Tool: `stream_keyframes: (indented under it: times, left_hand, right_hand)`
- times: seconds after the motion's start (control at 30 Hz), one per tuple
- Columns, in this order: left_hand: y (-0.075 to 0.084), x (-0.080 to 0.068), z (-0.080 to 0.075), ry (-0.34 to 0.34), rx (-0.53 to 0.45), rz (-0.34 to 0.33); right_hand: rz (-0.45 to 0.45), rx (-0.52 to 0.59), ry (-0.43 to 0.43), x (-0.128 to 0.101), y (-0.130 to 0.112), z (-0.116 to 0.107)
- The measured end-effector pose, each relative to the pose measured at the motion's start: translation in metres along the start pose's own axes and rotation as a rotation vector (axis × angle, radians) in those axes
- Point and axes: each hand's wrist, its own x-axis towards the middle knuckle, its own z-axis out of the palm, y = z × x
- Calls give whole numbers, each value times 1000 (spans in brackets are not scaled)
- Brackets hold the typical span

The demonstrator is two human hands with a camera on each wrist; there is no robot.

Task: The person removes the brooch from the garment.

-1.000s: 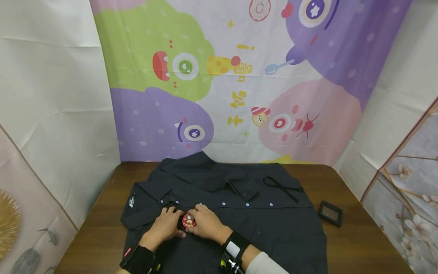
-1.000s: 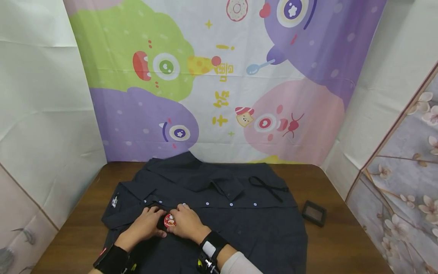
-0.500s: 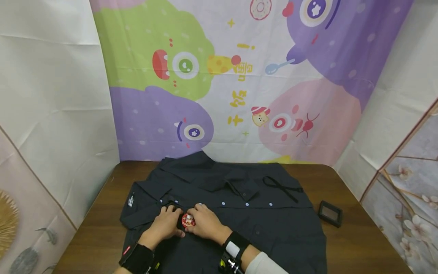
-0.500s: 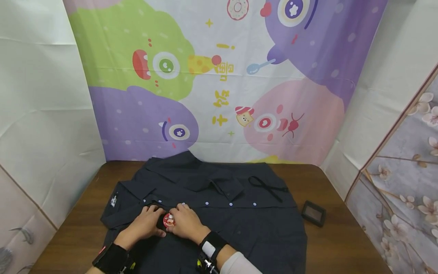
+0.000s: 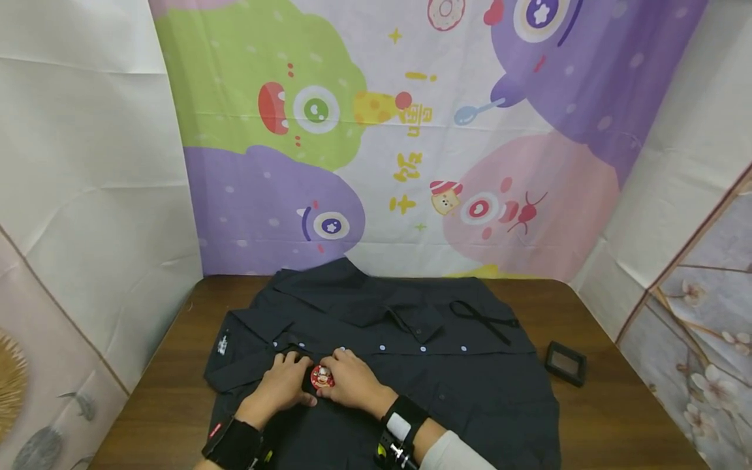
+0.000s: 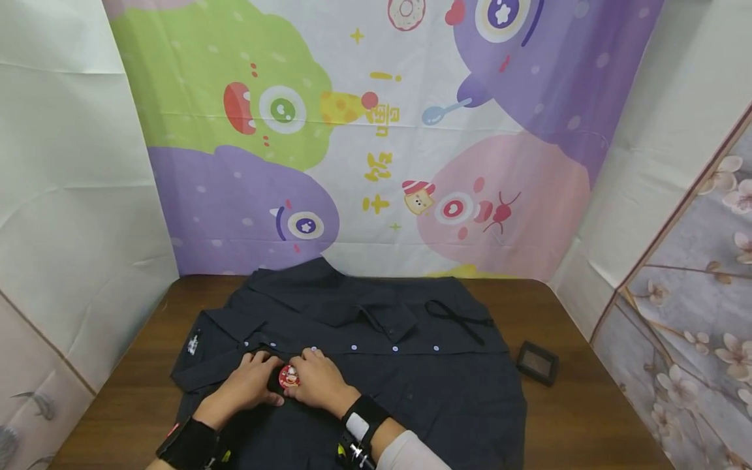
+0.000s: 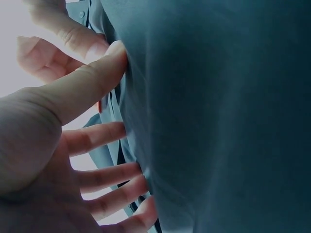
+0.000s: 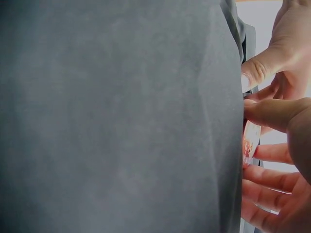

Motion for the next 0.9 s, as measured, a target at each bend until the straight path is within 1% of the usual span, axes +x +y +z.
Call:
stream_keyframes:
  times: [0.17, 0.33, 0.53, 0.73, 0.9]
  left_hand:
    - [-3, -1, 0, 1, 2, 0]
    - [-2, -1, 2, 3, -6, 14]
    - [0, -1, 2, -7, -23, 0]
    - [1, -1, 1, 5, -21, -7]
    - [2, -1, 1, 2, -24, -14]
  right_hand:
    - [-4, 3, 9, 1, -1, 0]
    - [4, 8, 10, 0, 0, -1]
    - [-13, 10, 29, -1, 1, 1]
    - [-38, 4, 55, -2, 1, 2]
    - [-32, 18, 43, -2, 1, 0]
